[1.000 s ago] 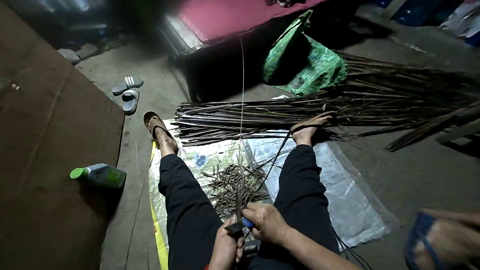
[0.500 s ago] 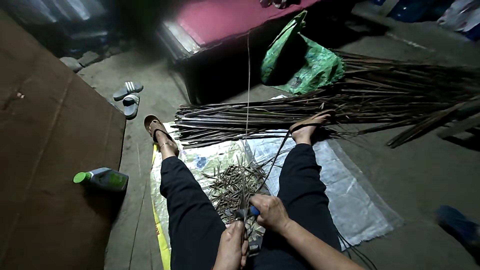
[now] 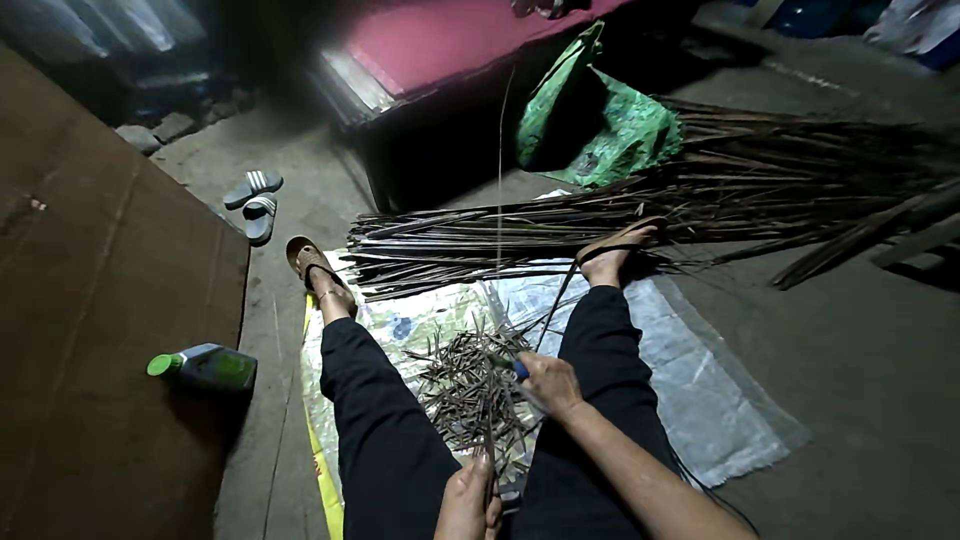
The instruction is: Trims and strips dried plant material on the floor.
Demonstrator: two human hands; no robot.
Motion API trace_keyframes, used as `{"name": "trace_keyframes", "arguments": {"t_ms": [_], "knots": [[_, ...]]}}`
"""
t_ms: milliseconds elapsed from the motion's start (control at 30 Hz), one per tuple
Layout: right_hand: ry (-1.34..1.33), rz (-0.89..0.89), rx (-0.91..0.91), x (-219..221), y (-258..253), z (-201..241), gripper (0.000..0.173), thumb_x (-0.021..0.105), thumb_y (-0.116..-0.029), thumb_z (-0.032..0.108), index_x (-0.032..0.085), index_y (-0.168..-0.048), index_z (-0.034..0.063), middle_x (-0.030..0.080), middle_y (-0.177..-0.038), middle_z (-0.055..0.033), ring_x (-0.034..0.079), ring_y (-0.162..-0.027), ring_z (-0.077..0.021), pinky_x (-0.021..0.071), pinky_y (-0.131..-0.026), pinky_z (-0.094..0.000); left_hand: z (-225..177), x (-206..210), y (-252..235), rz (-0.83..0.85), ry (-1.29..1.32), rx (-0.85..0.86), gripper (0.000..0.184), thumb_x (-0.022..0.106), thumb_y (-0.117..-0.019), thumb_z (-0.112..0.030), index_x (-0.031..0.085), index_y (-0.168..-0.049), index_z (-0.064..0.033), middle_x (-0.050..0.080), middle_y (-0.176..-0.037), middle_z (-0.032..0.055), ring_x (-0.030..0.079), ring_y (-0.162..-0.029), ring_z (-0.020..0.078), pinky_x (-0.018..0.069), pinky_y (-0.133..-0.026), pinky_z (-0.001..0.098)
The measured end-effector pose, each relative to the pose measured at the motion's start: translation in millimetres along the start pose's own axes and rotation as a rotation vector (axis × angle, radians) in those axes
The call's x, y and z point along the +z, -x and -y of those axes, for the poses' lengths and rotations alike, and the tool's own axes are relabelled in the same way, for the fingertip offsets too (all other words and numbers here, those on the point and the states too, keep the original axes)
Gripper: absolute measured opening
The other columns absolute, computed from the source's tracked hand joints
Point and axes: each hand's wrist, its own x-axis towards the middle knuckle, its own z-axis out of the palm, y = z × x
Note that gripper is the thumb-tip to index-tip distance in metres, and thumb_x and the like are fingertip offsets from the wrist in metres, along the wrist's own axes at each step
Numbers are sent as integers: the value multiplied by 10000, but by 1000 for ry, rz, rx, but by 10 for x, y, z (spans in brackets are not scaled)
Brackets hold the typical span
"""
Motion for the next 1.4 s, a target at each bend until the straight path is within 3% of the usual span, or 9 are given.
{"name": "trace_keyframes", "arguments": {"t_ms": [133,233,467,567,667,733,967,1167,1400], "knots": [[-343,129,217,-308,-138,24,279,528,-1002,71,679,-1222,-9,707,-1131,-213,676,-1071,-340,510,-946,-523,-22,-18,-28,-22,-16,-21,421,267,-1143,-235,533,-868,-58,451,-511,-44,382,-369,2,325,-359,138],[-915,148,192,-215,-64,104,240,504,-1059,124,673,-1158,-16,561,-731,-6,498,-565,-67,449,-552,-241,-27,-6,-65,-11,-13,-24,411,232,-1137,-203,539,-913,-46,475,-530,-38,407,-379,7,348,-366,140],[-1231,153,151,-150,-70,200,53,600,-1006,74,603,-966,39,478,-619,59,414,-472,-25,384,-471,-198,46,-135,-40,190,-13,20,375,231,-1097,-177,569,-1011,-38,627,-691,1,623,-562,74,558,-548,220],[-973,96,-6,-115,-1,145,189,526,-1051,147,636,-1088,-3,555,-759,1,502,-606,-54,457,-596,-231,56,-138,-45,128,12,59,322,259,-1112,-173,533,-976,-70,553,-592,-37,530,-453,29,476,-445,167],[-480,181,-168,-92,258,135,302,528,-1024,115,670,-1247,-31,720,-1072,-218,702,-990,-348,544,-905,-539,-2,-108,-93,40,57,90,319,263,-1124,-173,518,-966,-66,481,-552,-53,432,-400,-2,388,-398,128],[-318,154,-343,53,483,154,274,606,-911,13,708,-1160,-32,736,-1037,-231,724,-960,-405,563,-831,-597,-8,-88,-121,23,70,95,328,256,-1124,-171,514,-944,-80,459,-546,-63,405,-400,-11,366,-397,121],[-110,-254,-642,386,552,88,112,738,-678,33,641,-734,22,628,-669,-112,680,-606,-266,548,-496,-422,-4,-8,-103,66,145,70,320,258,-1088,-95,544,-943,-104,456,-564,-76,383,-406,-26,331,-385,112],[-53,-135,-456,305,392,20,150,741,-775,15,722,-921,-14,714,-827,-185,733,-769,-361,582,-629,-533,26,-31,-26,79,43,52,322,249,-1115,-149,499,-916,-106,435,-552,-91,363,-413,-36,311,-397,107],[89,-156,-416,210,151,-79,86,705,-833,42,707,-905,-6,699,-815,-191,725,-754,-369,571,-605,-520,34,-31,-45,60,40,65,319,248,-1118,-152,503,-934,-100,440,-555,-87,365,-414,-36,308,-396,106]]}}
